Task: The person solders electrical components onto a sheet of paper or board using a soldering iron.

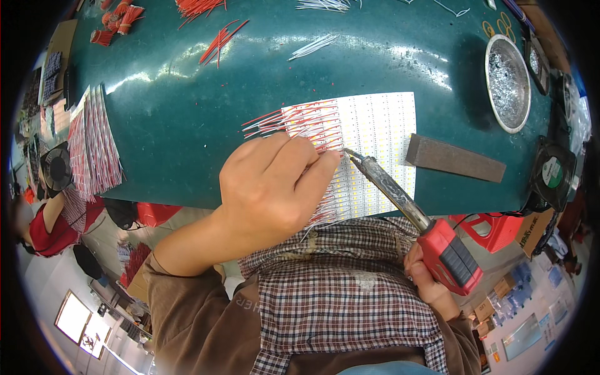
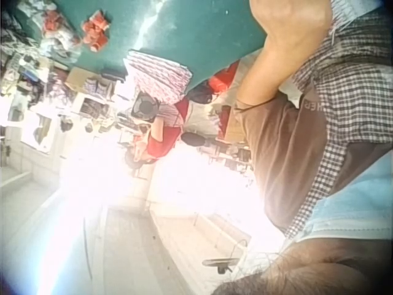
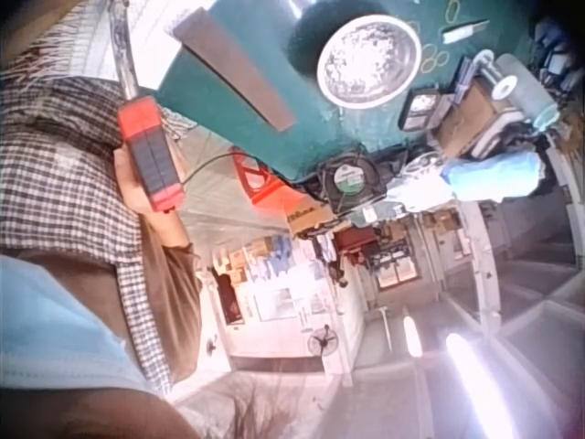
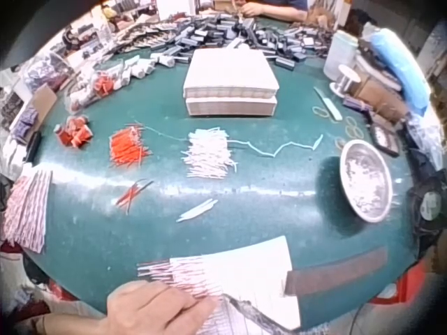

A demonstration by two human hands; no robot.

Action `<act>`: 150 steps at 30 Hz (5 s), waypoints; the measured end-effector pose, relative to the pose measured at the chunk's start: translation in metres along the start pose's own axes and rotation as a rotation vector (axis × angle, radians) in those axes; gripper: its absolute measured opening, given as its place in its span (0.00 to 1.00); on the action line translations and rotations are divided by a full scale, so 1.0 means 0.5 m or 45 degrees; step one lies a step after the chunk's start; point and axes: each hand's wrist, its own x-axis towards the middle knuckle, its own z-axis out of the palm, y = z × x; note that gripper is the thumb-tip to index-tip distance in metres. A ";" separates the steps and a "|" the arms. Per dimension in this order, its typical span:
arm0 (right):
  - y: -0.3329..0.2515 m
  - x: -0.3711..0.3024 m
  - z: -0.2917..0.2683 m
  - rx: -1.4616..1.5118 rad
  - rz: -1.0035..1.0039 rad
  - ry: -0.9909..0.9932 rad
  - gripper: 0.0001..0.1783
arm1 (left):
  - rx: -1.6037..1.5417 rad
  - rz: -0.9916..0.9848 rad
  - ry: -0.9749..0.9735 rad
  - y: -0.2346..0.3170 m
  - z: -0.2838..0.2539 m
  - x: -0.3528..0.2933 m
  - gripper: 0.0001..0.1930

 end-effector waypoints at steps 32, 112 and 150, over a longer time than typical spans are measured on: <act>-0.005 -0.022 -0.001 0.169 0.235 0.016 0.10 | -0.013 -0.054 -0.020 0.020 -0.005 -0.005 0.17; 0.024 -0.024 -0.006 0.117 0.079 -0.015 0.10 | -0.053 -0.105 -0.020 0.027 0.006 -0.009 0.16; -0.016 -0.010 0.022 0.644 0.147 0.107 0.17 | 0.088 -0.907 -0.050 -0.200 -0.077 0.058 0.12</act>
